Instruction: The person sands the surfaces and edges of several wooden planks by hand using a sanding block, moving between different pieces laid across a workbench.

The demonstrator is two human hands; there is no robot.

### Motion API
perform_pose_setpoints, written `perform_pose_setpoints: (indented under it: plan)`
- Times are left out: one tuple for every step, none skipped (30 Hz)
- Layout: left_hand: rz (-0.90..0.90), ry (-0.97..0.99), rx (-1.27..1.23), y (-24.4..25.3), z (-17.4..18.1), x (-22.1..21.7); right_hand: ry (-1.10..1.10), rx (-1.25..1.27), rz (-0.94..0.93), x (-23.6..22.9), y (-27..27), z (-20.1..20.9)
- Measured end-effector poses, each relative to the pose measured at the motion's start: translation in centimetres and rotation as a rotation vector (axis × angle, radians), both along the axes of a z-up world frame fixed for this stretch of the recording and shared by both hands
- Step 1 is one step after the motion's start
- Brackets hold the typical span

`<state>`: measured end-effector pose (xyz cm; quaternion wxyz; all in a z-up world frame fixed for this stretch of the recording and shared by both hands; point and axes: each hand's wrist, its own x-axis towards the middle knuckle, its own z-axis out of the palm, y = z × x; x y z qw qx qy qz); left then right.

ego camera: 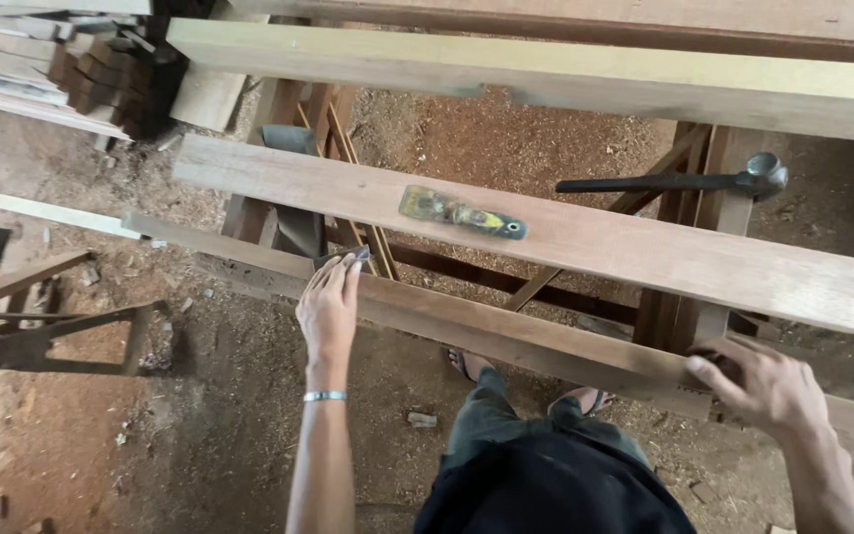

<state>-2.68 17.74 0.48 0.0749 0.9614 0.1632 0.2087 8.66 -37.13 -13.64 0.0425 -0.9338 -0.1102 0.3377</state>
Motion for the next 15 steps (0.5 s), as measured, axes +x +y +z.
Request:
perform_pose_setpoints:
  plan:
    - [0.043,-0.021,0.043,-0.5,0.2,0.2,0.000,0.018,-0.041,-0.2,-0.6,-0.5]
    - [0.141,0.250,-0.106,-1.4,0.2,0.2,-0.003,0.042,-0.079,-0.1,-0.8,-1.0]
    - [0.234,0.521,-0.255,-3.3,-0.1,0.3,-0.006,0.065,-0.116,-0.1,-0.9,-1.5]
    - [0.021,0.325,-0.261,-5.1,-0.3,0.4,-0.202,0.145,-0.038,-0.3,-0.9,-1.8]
    - [-0.189,0.126,-0.263,-6.6,-0.6,0.2,-0.398,0.224,0.042,-0.6,-0.7,-1.9]
    - [-0.368,0.004,-0.153,-8.1,-1.2,0.2,-0.591,0.301,0.126,-0.9,-0.3,-1.8]
    - [-0.546,-0.118,-0.041,-8.7,-1.6,0.3,-0.573,0.273,0.087,-1.1,0.5,-1.5]
    - [-0.538,-0.069,-0.101,-8.4,-2.0,0.2,-0.554,0.243,0.045,-1.5,1.6,-1.0]
    - [-0.531,-0.020,-0.162,-7.8,-2.2,0.1,-0.535,0.212,0.004,-1.9,3.1,-0.4]
    - [-0.531,0.028,-0.223,-6.7,-2.3,-0.1,-0.510,0.261,-0.025,-2.2,4.9,0.5]
    - [-0.507,0.046,-0.165,-5.1,-2.0,-0.3,-0.485,0.310,-0.054,-2.5,6.9,1.6]
    - [-0.493,0.058,-0.110,-3.0,-1.5,-0.3,-0.468,0.352,-0.090,-2.7,8.9,2.8]
    - [-0.479,0.069,-0.054,-1.1,-0.7,-0.3,-0.442,0.270,-0.078,-2.8,11.0,4.1]
    - [-0.457,0.105,-0.101,0.0,0.5,-0.3,-0.426,0.172,-0.080,-2.8,12.6,5.8]
    - [-0.437,0.144,-0.146,0.8,1.8,-0.8,-0.363,0.159,-0.128,-2.7,14.6,6.9]
